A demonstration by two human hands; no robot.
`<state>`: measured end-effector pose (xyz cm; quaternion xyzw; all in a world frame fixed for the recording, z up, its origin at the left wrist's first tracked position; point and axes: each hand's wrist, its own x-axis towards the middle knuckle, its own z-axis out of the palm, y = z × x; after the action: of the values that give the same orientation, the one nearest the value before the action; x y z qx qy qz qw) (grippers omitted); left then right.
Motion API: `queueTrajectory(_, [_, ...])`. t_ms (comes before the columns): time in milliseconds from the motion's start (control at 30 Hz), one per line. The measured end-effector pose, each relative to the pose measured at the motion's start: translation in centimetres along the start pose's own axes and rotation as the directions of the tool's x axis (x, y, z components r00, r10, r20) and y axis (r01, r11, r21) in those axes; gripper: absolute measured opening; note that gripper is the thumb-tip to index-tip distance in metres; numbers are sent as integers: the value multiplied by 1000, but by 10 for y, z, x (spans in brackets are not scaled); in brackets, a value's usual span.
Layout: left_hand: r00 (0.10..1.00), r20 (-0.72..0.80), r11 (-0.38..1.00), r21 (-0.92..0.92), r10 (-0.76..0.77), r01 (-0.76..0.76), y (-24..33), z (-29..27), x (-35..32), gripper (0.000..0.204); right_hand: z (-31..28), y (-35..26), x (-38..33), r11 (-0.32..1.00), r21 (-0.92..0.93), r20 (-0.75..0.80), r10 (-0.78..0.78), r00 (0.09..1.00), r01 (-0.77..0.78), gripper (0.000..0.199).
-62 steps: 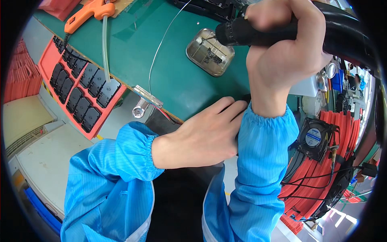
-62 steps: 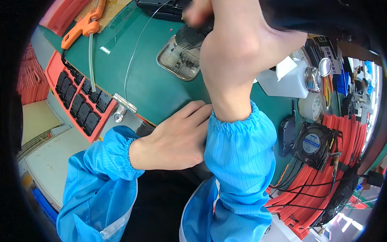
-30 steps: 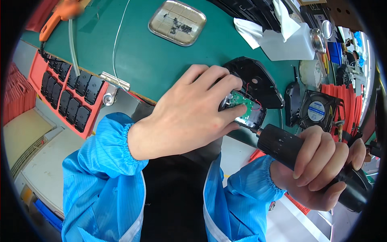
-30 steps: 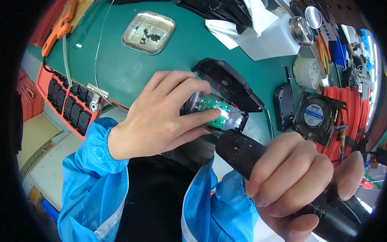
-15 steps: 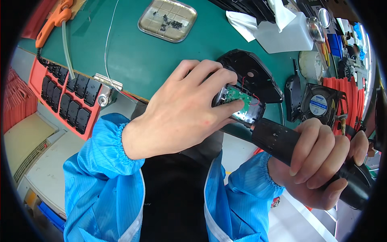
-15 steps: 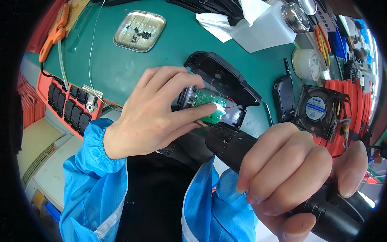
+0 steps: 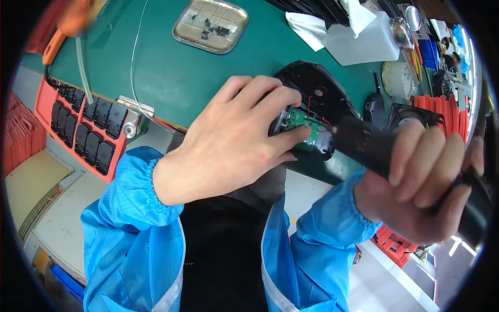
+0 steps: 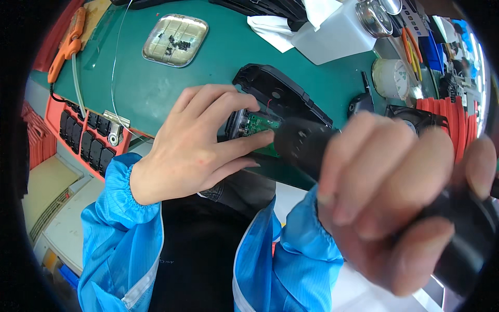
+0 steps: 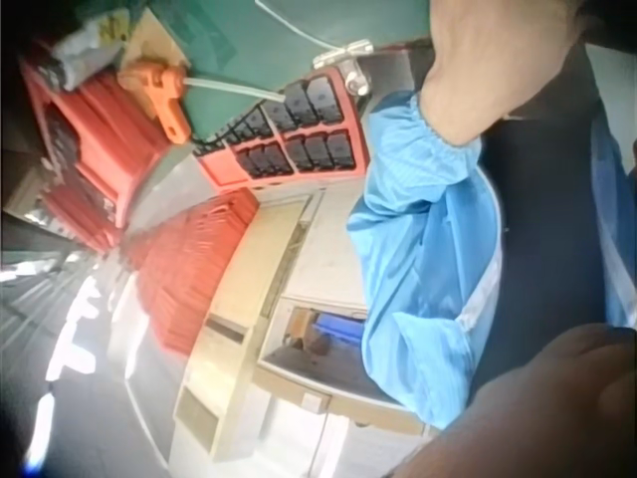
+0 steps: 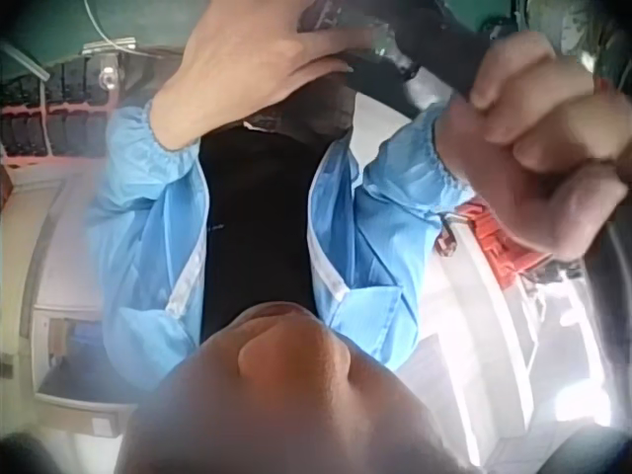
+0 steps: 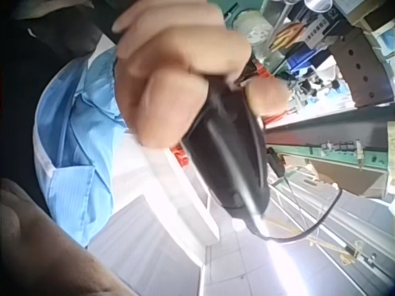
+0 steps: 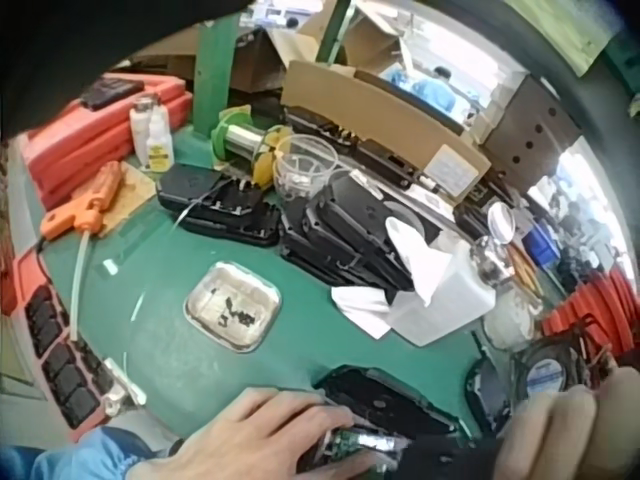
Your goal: Assembling and testing handheld electronic units at a factory workbench.
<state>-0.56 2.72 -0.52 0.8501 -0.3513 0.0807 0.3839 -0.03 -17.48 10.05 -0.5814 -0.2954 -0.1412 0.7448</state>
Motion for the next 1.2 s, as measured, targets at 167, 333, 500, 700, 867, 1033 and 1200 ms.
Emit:
queueTrajectory(167, [1000, -26, 1000, 13, 12, -12, -1, 4, 1, 37, -4, 21, 8, 998, -45, 37, 47, 998, -45, 34])
queueTrajectory(333, [999, -33, 1000, 20, 8, -8, -2, 4, 0, 35, 1, 27, 12, 991, -84, 51, 106, 993, -101, 31])
queueTrajectory(500, [999, -45, 1000, 22, 8, -7, -1, 6, 0, 35, -1, 28, 12, 987, -116, 83, 124, 989, -114, 26])
queueTrajectory(700, [997, -77, 999, 43, 6, -2, 0, 9, -1, 32, 4, 29, 11, 984, -130, 72, 130, 989, -120, 26])
queueTrajectory(867, [996, -88, 999, 46, 12, -8, 0, 10, -1, 30, 10, 33, 8, 982, -143, 62, 137, 989, -127, 26])
queueTrajectory(1033, [997, -72, 999, 38, 17, -14, -2, 8, 0, 29, 17, 32, 7, 979, -164, 48, 133, 990, -124, 27])
queueTrajectory(1200, [998, -63, 998, 61, 27, -23, -3, 7, -2, 34, 23, 29, 14, 981, -164, 56, 111, 992, -101, 27])
